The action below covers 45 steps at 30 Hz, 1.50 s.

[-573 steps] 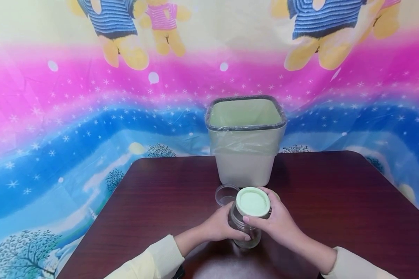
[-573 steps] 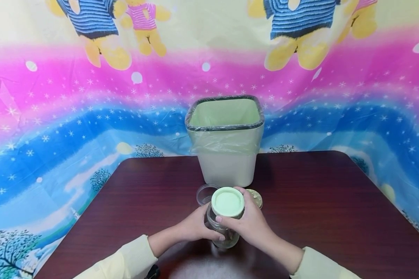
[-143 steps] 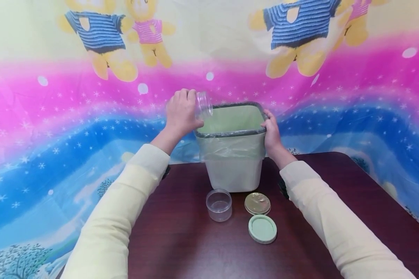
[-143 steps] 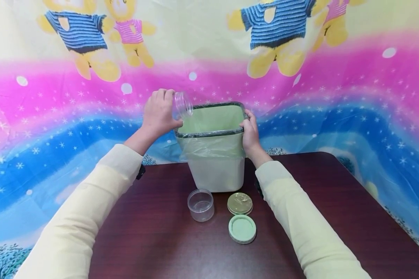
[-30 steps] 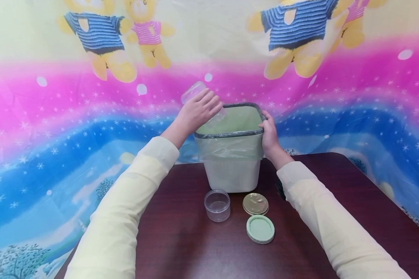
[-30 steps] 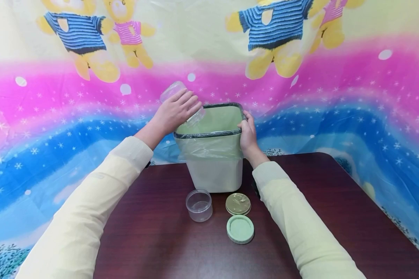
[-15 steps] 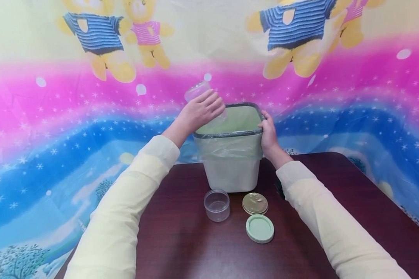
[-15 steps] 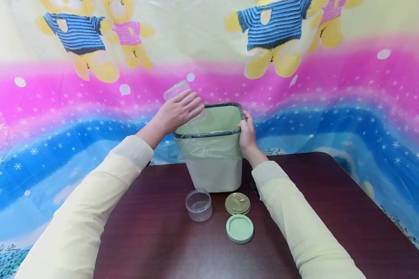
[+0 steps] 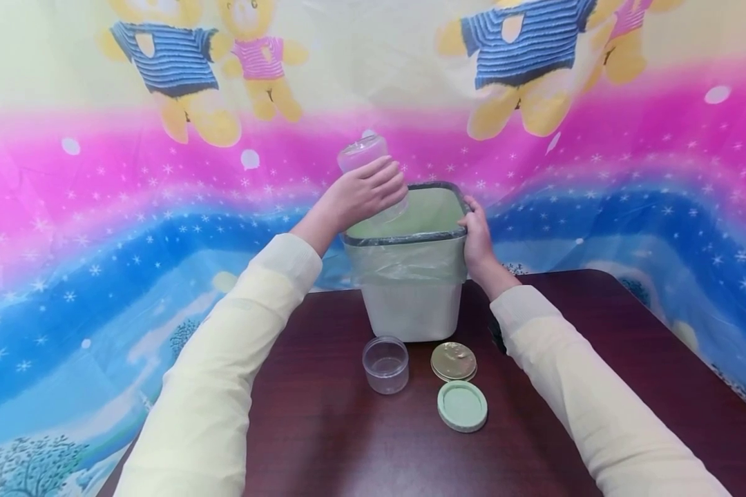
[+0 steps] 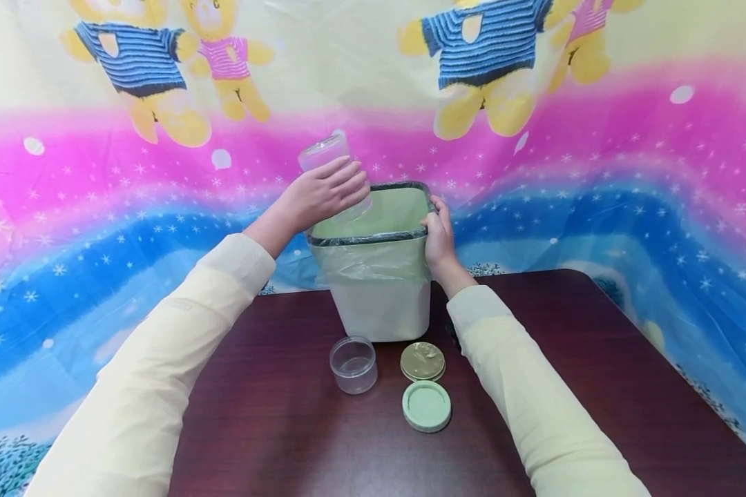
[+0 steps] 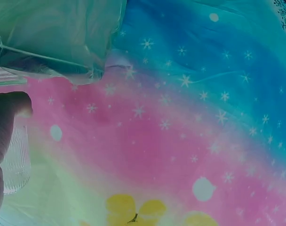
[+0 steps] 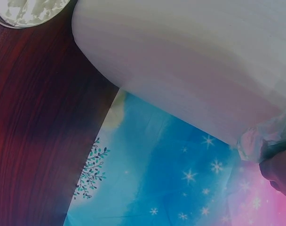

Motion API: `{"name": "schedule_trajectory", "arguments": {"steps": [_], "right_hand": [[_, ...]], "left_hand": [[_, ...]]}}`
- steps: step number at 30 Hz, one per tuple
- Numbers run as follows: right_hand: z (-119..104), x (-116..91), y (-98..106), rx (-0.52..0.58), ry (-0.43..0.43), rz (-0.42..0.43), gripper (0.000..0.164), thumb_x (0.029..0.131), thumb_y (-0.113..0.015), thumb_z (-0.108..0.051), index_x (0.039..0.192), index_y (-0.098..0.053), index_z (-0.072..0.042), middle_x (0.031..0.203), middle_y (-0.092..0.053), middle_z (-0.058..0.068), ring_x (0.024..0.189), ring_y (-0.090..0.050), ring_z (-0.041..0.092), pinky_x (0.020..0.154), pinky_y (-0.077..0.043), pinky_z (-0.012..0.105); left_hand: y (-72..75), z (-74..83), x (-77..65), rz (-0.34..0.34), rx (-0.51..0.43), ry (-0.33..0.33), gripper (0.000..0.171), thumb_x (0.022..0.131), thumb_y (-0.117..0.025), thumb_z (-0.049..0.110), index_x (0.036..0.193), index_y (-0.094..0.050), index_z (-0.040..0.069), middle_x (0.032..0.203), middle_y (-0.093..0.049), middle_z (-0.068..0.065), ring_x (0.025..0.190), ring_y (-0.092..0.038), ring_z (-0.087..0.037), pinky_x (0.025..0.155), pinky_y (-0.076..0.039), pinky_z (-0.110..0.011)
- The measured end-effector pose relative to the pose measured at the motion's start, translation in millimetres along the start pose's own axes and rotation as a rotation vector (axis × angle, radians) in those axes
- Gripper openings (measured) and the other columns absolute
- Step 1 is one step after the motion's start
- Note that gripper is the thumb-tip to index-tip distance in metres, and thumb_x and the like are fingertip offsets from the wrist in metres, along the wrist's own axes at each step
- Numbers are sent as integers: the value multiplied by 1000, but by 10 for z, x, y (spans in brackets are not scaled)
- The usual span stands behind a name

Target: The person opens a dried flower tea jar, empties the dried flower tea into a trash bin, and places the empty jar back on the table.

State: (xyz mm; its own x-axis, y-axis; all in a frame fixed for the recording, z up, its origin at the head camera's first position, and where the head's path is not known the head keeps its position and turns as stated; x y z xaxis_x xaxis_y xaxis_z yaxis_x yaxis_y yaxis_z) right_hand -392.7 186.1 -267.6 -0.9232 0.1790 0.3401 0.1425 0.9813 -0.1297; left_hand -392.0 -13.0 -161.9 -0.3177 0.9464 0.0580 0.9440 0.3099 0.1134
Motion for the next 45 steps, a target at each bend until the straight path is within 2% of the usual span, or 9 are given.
{"name": "schedule_trajectory", "arguments": {"steps": [8,15,18,25,32,38,45], "right_hand": [[-7,-7,-16,9,12,-7,65,88,-29,-10,153,-23,-9,153,-27,10,118,-36,24,94,-31,32],[-4,-17,-13,3,13,-10,66,88,-29,-10,153,-22,-8,156,-23,8,127,-32,25,99,-28,36],[7,-16,-12,3,2,-6,66,87,-29,-10,153,-22,-9,155,-23,7,127,-32,25,98,-29,35],[19,-12,4,-18,-9,-3,65,88,-29,-11,153,-23,-10,154,-25,9,125,-33,27,98,-29,36],[23,-14,4,-15,-8,-7,65,87,-29,-11,152,-22,-9,152,-27,12,121,-35,26,96,-31,35],[18,-15,1,-20,-4,-11,66,87,-28,-11,153,-21,-9,154,-24,10,128,-32,28,99,-29,36],[10,1,9,-18,3,-7,66,87,-28,-11,153,-21,-8,154,-24,11,124,-34,25,98,-30,35]], "left_hand": [[4,-3,-12,11,38,-54,79,81,-79,20,148,-36,15,147,-40,-8,137,-33,-27,116,-17,-39],[15,38,-29,48,172,-125,79,83,-77,21,149,-34,15,147,-40,-9,136,-33,-27,116,-15,-40],[18,54,-43,72,203,-146,80,83,-77,22,149,-34,14,147,-40,-9,136,-33,-27,116,-15,-40],[17,71,-49,121,213,-187,75,85,-75,22,148,-35,14,147,-40,-9,136,-33,-26,116,-16,-39],[13,88,-43,95,164,-235,78,84,-76,23,150,-34,14,149,-39,-9,138,-32,-27,116,-15,-39],[2,101,-56,75,146,-237,82,83,-77,24,151,-32,15,151,-37,-9,139,-30,-27,116,-14,-40],[-11,105,-59,64,149,-215,86,81,-78,27,152,-30,15,152,-35,-9,140,-28,-27,117,-13,-41]]}}
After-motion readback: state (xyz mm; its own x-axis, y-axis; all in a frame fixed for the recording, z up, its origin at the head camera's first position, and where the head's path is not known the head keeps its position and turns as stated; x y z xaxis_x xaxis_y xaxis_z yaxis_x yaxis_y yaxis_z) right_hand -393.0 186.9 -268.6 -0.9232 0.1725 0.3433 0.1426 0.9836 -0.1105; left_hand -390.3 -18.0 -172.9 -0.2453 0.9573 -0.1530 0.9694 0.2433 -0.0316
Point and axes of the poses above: each hand's wrist, its own x-axis towards the middle knuckle, its own y-axis out of the back of the hand, z = x × y, the point moved 4 cm from there along x, towards the middle knuckle
